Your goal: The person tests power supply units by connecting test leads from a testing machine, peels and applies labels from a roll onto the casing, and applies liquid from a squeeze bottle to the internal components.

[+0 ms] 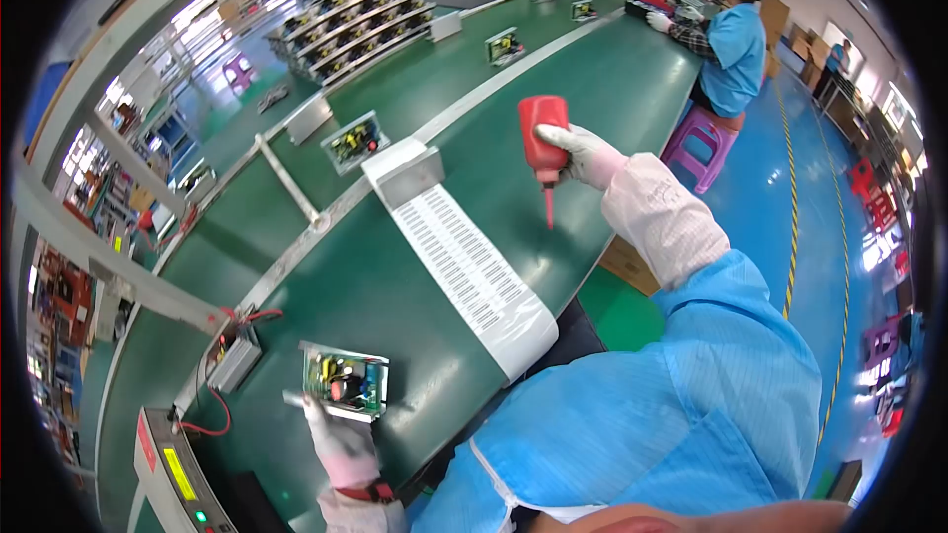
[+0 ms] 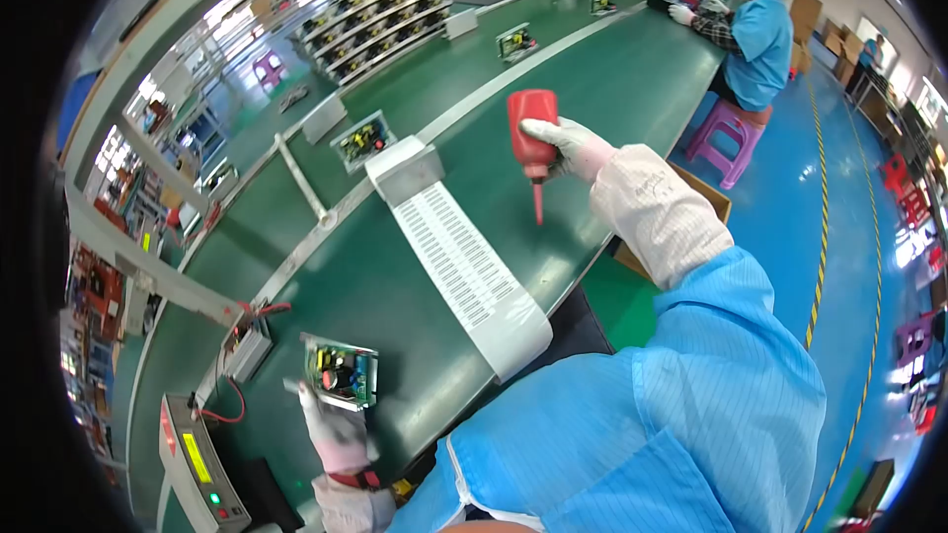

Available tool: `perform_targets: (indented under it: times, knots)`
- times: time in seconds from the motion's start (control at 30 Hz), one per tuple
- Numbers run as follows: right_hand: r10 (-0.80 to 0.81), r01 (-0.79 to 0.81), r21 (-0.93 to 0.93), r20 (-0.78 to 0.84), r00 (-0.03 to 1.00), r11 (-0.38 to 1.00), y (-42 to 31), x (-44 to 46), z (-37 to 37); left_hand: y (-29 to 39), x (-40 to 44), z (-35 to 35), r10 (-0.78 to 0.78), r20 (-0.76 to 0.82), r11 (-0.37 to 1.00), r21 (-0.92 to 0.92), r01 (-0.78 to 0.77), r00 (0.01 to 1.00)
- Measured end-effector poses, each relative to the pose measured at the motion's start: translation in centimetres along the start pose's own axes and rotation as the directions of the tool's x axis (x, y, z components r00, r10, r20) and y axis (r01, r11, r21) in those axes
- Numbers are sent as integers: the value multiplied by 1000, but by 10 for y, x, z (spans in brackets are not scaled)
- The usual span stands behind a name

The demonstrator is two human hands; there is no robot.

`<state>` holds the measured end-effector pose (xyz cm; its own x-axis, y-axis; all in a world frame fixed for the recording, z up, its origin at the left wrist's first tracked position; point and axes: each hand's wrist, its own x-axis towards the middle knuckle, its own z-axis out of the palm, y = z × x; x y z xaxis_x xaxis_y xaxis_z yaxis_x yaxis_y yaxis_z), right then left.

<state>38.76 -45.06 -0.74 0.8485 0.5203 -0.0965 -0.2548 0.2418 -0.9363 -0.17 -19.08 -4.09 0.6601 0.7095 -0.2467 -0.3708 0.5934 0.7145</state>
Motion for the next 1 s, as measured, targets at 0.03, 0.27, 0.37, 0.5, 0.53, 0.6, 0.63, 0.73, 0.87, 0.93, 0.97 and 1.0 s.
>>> perform_targets:
  times: [0.03,0.27,0.37,0.5,0.53,0.6,0.63,0.73,0.87,0.93,0.97,1.0]
  knots:
    - [73,-67,-125,48,996,990,-5,4,-12,-3,-5,-1,-24,-100,999,-49,19,995]
    - [482,-295,-750,37,875,592,-16,31,-49,10,-60,-4,-418,288,890,318,325,862]
    - [526,-295,-853,-28,850,431,-9,38,-53,42,-38,-12,-264,482,822,565,-66,835]
    - [390,-101,-977,-21,921,186,-16,46,-59,93,15,-15,178,448,180,861,-476,876]
    - [288,-136,-984,-98,953,114,-46,31,-37,107,32,-17,250,483,-37,871,-491,839]
    - [-341,-8,-953,-116,933,303,-57,55,-71,132,81,-41,260,642,-365,757,-542,721]
    - [-378,24,-834,-224,898,552,-85,61,-71,140,103,-54,253,687,-529,688,-497,681]
    - [-519,317,-483,-373,769,816,-129,44,-41,153,169,-104,223,636,-583,694,-422,739]
    - [-404,308,-493,-99,909,814,-105,16,20,158,201,-122,194,536,-587,735,-340,822]
    - [-285,262,-567,51,957,781,-80,-2,58,160,205,-112,160,458,-473,813,-340,874]
    - [-193,222,-630,115,974,745,-68,-10,76,161,206,-110,134,418,-414,848,-333,899]
    - [-105,195,-636,177,979,747,-54,-14,90,162,207,-109,132,412,-412,850,-328,902]
